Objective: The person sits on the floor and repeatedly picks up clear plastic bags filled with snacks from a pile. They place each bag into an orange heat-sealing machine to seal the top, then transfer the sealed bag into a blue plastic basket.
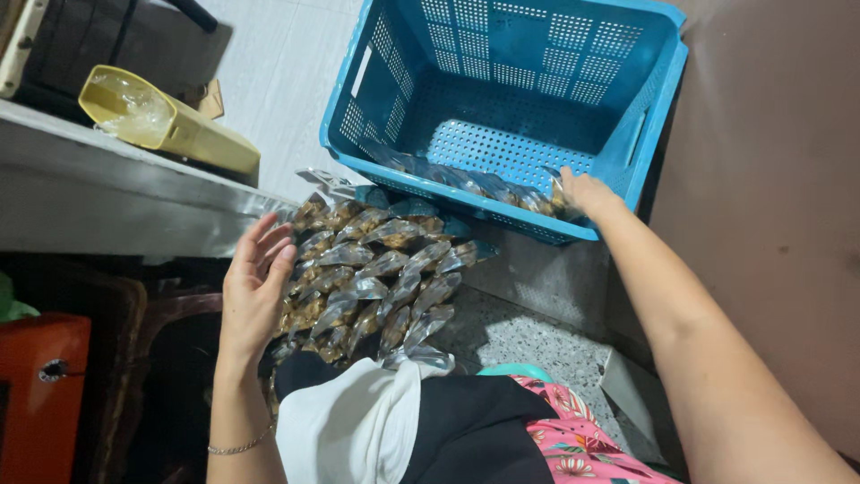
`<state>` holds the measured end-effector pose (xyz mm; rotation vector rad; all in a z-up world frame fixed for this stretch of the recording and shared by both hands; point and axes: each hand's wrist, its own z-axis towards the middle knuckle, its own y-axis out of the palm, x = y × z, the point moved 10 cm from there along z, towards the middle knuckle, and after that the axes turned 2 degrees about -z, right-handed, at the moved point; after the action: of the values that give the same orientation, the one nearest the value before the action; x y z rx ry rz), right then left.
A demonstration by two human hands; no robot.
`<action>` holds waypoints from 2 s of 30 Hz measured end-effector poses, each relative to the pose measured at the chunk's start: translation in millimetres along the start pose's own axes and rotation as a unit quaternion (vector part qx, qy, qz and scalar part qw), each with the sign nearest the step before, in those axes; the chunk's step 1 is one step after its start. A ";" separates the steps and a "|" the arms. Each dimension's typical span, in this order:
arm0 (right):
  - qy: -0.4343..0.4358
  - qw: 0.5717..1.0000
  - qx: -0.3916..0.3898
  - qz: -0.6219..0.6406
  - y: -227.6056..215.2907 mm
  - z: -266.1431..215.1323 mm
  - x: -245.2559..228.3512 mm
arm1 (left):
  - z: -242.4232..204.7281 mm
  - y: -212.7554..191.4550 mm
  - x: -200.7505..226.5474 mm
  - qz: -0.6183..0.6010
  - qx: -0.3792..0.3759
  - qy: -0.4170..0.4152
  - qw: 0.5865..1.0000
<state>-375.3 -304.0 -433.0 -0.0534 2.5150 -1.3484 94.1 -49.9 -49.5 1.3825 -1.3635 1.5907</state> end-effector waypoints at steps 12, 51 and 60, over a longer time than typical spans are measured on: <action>0.036 0.996 -0.086 0.011 2.5 11.7 -8.3 | -10.9 44.8 -60.8 0.038 -0.023 -0.035 0.998; -0.215 0.890 -0.200 0.349 49.6 171.9 -244.3 | -69.7 -23.0 -132.5 0.064 0.025 -0.188 0.980; -0.146 0.933 -0.122 0.306 -30.6 123.0 -249.1 | -50.9 44.9 -158.2 0.133 -0.007 -0.134 0.982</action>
<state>-106.8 -379.4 -414.1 0.4151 2.1610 -0.7161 78.2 12.3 -209.2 1.4981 -1.7800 1.5988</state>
